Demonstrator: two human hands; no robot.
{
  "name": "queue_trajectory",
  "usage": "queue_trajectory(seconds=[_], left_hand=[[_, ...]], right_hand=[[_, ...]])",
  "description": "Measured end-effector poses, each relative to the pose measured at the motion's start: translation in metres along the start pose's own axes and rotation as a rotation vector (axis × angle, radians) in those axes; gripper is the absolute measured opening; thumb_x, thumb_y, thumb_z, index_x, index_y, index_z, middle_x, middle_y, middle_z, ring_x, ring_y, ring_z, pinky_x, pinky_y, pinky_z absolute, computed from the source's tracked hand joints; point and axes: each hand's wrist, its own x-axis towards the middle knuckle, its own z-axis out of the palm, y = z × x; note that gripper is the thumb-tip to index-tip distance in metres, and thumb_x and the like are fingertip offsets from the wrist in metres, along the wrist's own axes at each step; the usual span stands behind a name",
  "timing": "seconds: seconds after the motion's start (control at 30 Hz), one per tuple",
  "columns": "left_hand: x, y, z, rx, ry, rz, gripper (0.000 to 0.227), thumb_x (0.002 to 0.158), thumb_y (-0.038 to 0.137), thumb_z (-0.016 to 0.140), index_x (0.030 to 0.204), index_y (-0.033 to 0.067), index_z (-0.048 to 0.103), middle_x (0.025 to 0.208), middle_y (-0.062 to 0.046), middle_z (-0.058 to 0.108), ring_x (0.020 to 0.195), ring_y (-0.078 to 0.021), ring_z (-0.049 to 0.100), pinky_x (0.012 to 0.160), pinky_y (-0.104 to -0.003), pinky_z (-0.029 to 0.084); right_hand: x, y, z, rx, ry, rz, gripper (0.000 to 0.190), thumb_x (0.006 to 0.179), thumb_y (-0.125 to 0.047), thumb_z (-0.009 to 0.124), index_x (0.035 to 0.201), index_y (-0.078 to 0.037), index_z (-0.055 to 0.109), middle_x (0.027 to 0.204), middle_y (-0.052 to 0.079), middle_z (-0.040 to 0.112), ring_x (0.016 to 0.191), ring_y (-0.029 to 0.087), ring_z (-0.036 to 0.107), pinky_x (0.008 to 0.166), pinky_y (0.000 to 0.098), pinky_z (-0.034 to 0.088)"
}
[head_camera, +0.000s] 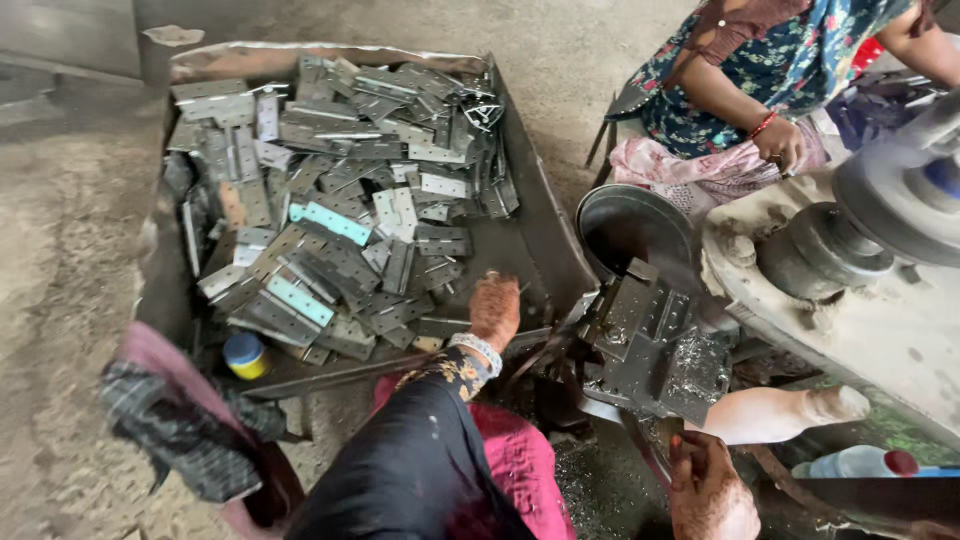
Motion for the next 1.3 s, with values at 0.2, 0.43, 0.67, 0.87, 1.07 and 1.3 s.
queue_trajectory(seconds=[0.2,0.43,0.67,0.87,1.07,1.3], left_hand=[[-0.021,0.005,-0.053,-0.228,0.179,0.007,0.025,0.088,0.003,0.066,0.113,0.0044,0.063,0.104,-0.02,0.069,0.095,-0.0368,0.069,0.082,-0.048,0.057],[-0.138,0.118,-0.115,-0.86,-0.001,0.092,0.023,0.082,0.02,0.076,0.096,0.0057,0.064,0.091,-0.019,0.071,0.083,-0.0371,0.069,0.07,-0.048,0.053],[-0.188,0.21,-0.103,-1.176,-0.423,0.152,0.019,0.097,0.014,0.066,0.108,-0.0016,0.069,0.086,-0.017,0.071,0.073,-0.0277,0.068,0.068,-0.043,0.054],[-0.165,0.155,-0.069,-1.225,-0.314,0.219,0.036,0.088,0.023,0.081,0.11,-0.0045,0.076,0.094,-0.013,0.078,0.085,-0.0138,0.071,0.077,-0.032,0.057],[-0.114,0.17,-0.05,-1.056,-0.48,-0.061,0.023,0.088,0.017,0.07,0.102,0.0,0.076,0.086,-0.012,0.077,0.069,-0.0192,0.069,0.063,-0.036,0.055],[-0.112,0.187,-0.073,-0.092,-0.123,0.466,0.019,0.087,0.008,0.063,0.1,-0.0022,0.072,0.157,-0.028,0.043,0.135,-0.0379,0.049,0.089,-0.042,0.054]], right_hand=[[-0.023,0.007,0.0,0.04,-0.094,0.047,0.036,0.092,-0.031,0.068,0.128,-0.031,0.069,0.101,0.004,0.082,0.096,0.023,0.079,0.087,0.0416,0.059],[-0.03,-0.002,0.004,0.029,-0.021,-0.211,0.07,0.09,-0.04,0.073,0.149,-0.016,0.044,0.12,0.01,0.075,0.103,0.03,0.075,0.085,0.0433,0.058],[-0.031,0.013,-0.003,0.405,0.001,-0.111,0.069,0.087,-0.025,0.07,0.151,-0.008,0.052,0.112,0.015,0.076,0.096,0.026,0.074,0.084,0.0385,0.059],[-0.019,0.048,0.02,0.832,-0.089,-0.265,0.047,0.1,-0.007,0.064,0.145,0.004,0.059,0.114,0.012,0.074,0.099,0.013,0.065,0.085,0.0289,0.053],[-0.024,0.035,0.03,0.498,0.087,-0.107,0.064,0.095,-0.019,0.062,0.158,-0.015,0.053,0.103,0.018,0.07,0.082,0.027,0.061,0.071,0.0407,0.048],[-0.041,-0.003,-0.001,0.068,0.008,0.014,0.055,0.09,-0.042,0.063,0.142,-0.028,0.052,0.105,0.009,0.079,0.1,0.037,0.072,0.084,0.0517,0.054]])
